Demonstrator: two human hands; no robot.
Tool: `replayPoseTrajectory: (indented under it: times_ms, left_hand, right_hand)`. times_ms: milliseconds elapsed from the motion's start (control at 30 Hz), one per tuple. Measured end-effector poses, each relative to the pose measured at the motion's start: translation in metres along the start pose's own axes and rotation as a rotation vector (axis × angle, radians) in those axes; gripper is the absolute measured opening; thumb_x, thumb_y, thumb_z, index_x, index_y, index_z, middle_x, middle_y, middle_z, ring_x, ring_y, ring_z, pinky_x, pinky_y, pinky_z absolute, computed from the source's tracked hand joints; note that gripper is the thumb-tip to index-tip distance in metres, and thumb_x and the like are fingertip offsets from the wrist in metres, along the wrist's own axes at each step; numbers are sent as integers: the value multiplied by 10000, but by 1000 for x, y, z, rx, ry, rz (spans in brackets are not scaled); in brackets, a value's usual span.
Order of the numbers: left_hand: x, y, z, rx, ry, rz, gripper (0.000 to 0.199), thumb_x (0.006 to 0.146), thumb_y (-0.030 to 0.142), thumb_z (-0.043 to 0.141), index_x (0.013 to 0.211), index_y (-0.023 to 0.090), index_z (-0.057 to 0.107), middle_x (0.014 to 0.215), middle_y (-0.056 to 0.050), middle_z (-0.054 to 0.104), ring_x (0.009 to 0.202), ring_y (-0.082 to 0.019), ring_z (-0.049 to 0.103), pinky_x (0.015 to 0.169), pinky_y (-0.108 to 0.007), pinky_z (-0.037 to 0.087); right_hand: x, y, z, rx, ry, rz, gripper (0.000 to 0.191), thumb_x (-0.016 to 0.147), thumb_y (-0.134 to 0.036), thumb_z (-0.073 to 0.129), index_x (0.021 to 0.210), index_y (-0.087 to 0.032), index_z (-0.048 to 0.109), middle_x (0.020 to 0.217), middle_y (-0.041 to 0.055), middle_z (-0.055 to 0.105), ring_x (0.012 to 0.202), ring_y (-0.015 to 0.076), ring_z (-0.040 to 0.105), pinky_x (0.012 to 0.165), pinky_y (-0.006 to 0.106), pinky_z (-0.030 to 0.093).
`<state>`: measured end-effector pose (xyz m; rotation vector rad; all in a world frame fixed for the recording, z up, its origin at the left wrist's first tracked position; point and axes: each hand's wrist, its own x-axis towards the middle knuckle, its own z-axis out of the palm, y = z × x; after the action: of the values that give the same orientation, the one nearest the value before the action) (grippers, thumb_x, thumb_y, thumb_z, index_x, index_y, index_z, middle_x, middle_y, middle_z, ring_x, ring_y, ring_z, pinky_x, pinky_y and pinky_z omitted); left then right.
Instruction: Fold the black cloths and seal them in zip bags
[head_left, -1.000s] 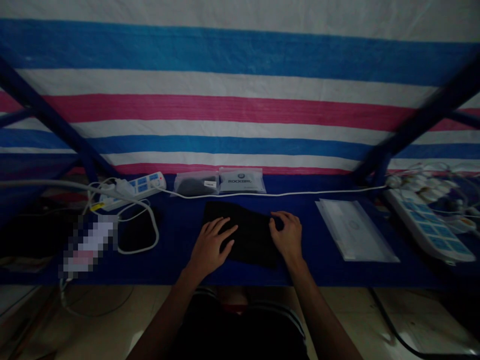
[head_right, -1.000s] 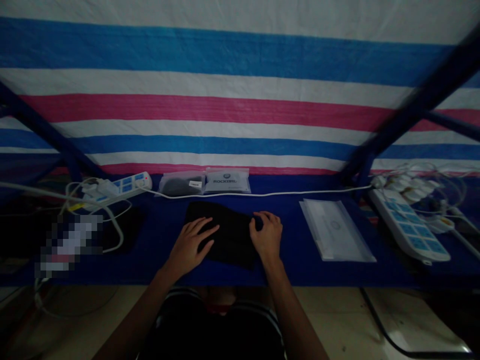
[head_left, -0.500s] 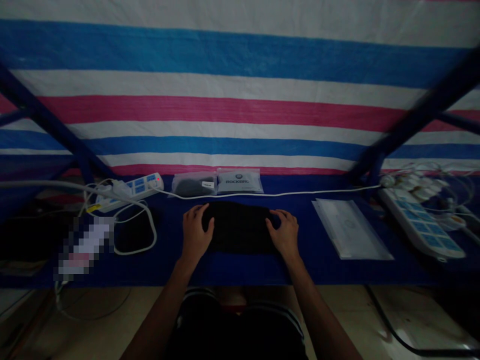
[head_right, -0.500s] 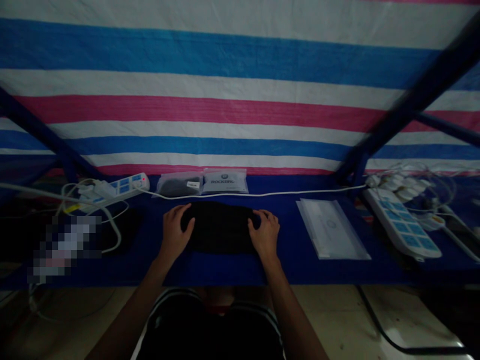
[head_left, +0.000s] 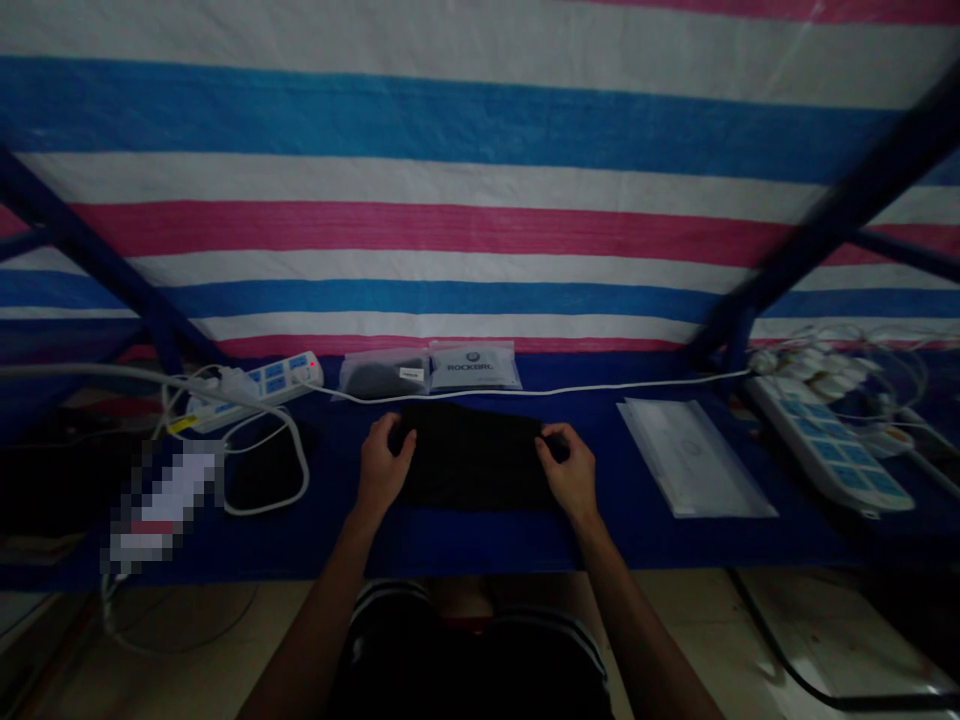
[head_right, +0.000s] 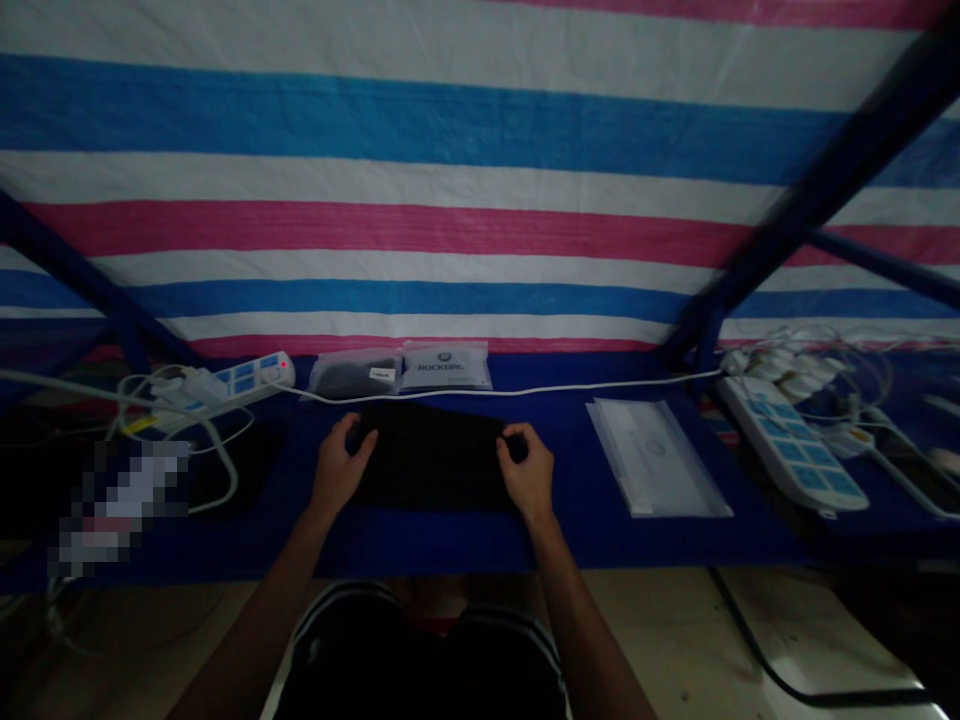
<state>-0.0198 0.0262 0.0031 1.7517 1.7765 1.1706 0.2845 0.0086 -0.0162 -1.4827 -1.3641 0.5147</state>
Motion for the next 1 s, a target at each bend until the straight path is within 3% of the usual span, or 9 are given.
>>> replayPoseTrajectory:
  times_ms: [133, 267, 433, 533, 600, 700, 833, 900, 1000]
  left_hand:
    - [-12, 4, -19, -446, -226, 9, 352, 880, 426, 648, 1149, 201, 673, 1125, -81, 733, 1085, -289, 675, 978, -410, 515]
    - [-23, 1, -37, -699, -439, -57, 381, 767, 525, 742, 951, 198, 676, 1069, -111, 770, 1004, -335, 700, 869, -420, 528]
    - [-29, 8, -54, -771, -786, -23, 420, 852, 619, 682, 840, 201, 645, 1012, -143, 793, 958, -339, 724, 847, -431, 519]
    - [-28, 14, -60, -760, -903, 4, 380, 912, 569, 637, 852, 196, 665, 994, -138, 786, 949, -328, 728, 877, -438, 518]
    - [-27, 16, -61, -783, -949, 23, 373, 937, 552, 609, 888, 190, 687, 1019, -141, 777, 940, -321, 732, 891, -446, 525]
    - [-23, 16, -57, -758, -845, 36, 394, 986, 538, 543, 932, 188, 716, 1012, -135, 763, 915, -293, 726, 866, -429, 542]
    - [-15, 7, -41, -413, -460, 74, 300, 1015, 434, 524, 1006, 221, 735, 1149, -104, 740, 1128, -279, 673, 1038, -462, 500]
    - [-10, 0, -30, -150, -319, 117, 238, 974, 382, 580, 1062, 240, 749, 1286, -97, 696, 1282, -299, 592, 1162, -530, 402]
    - [-3, -9, -14, 120, -270, 90, 277, 913, 331, 645, 1151, 253, 764, 1377, -109, 652, 1359, -346, 525, 1184, -614, 355]
  right_hand:
    - [-2, -9, -12, 328, -140, 49, 211, 806, -432, 652, 819, -259, 531, 703, -13, 562, 662, 202, 554, 649, 319, 451]
    - [-2, -18, -20, 541, -299, 118, 236, 731, -470, 557, 720, -267, 436, 576, -27, 417, 518, 170, 414, 525, 306, 379]
    - [-3, -34, -27, 573, -526, 182, 326, 727, -563, 540, 632, -266, 444, 537, 44, 559, 505, 211, 531, 509, 342, 448]
    - [-5, -37, -29, 594, -717, 239, 399, 770, -620, 532, 606, -265, 461, 563, 91, 658, 473, 233, 573, 499, 367, 479]
    - [-6, -36, -28, 639, -742, 257, 402, 790, -618, 550, 623, -255, 506, 585, 90, 677, 466, 231, 576, 490, 367, 479]
    - [-5, -28, -23, 662, -550, 218, 373, 827, -578, 571, 662, -244, 559, 631, 74, 684, 506, 219, 580, 503, 354, 474]
    - [-2, -15, -10, 387, -244, 104, 324, 887, -520, 601, 759, -229, 658, 745, 59, 722, 630, 215, 631, 605, 350, 515]
    - [1, -11, -2, 185, -205, 23, 283, 906, -474, 610, 900, -218, 730, 890, 77, 762, 782, 241, 686, 723, 375, 547]
    - [8, -10, 12, -92, -216, -62, 306, 901, -404, 613, 1080, -195, 747, 1038, 120, 760, 921, 278, 694, 850, 432, 550]
